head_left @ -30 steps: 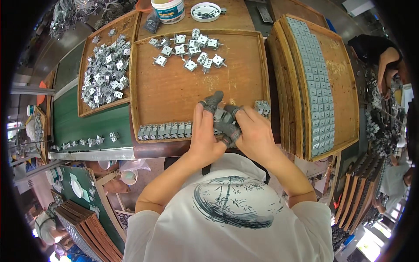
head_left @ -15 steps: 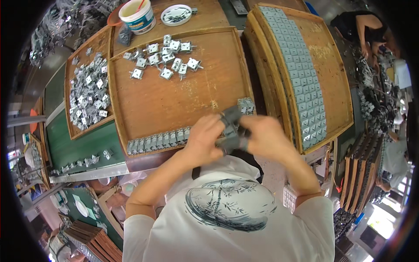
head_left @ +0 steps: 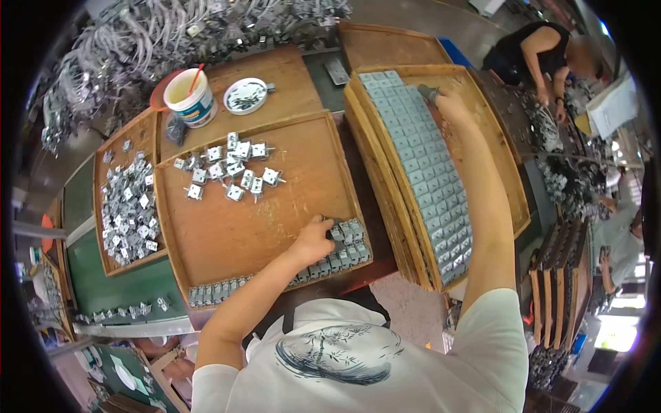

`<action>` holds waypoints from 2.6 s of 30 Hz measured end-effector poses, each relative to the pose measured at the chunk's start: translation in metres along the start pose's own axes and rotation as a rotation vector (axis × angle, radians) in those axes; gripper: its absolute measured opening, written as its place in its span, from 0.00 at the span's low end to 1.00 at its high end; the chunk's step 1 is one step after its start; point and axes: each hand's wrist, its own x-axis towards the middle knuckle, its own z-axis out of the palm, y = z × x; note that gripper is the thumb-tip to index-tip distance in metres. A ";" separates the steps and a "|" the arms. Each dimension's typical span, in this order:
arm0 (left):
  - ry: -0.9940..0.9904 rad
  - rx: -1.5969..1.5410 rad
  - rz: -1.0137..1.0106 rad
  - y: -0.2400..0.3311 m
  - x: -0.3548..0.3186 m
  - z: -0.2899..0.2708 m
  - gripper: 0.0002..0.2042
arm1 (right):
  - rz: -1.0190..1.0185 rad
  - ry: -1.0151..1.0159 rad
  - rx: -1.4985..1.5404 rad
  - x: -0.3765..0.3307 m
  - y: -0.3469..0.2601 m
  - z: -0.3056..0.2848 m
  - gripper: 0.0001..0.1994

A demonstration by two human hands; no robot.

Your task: Organizing small electronic components from a bulk wooden tray into a compartmentalized organizer tray.

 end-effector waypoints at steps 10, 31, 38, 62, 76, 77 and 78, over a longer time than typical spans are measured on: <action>0.501 0.010 0.226 -0.007 -0.084 -0.027 0.21 | 0.043 -0.211 0.085 0.076 0.014 0.006 0.14; 1.049 -0.726 -0.084 -0.104 -0.268 -0.153 0.17 | -0.254 -0.367 0.613 -0.255 -0.120 0.127 0.13; 0.700 -0.835 0.448 0.012 -0.210 -0.093 0.20 | -0.458 -0.596 0.457 -0.348 -0.169 0.135 0.15; 0.475 -0.574 0.341 0.061 -0.152 -0.035 0.25 | -0.803 -0.246 -0.123 -0.334 -0.121 0.128 0.14; 0.565 0.045 0.653 0.060 -0.130 -0.039 0.31 | -0.451 -0.686 0.225 -0.319 -0.104 0.119 0.20; 0.554 0.043 0.655 0.059 -0.128 -0.038 0.31 | -0.441 -0.680 0.225 -0.319 -0.103 0.116 0.20; 0.535 0.057 0.665 0.058 -0.125 -0.036 0.32 | -0.433 -0.693 0.141 -0.318 -0.103 0.111 0.20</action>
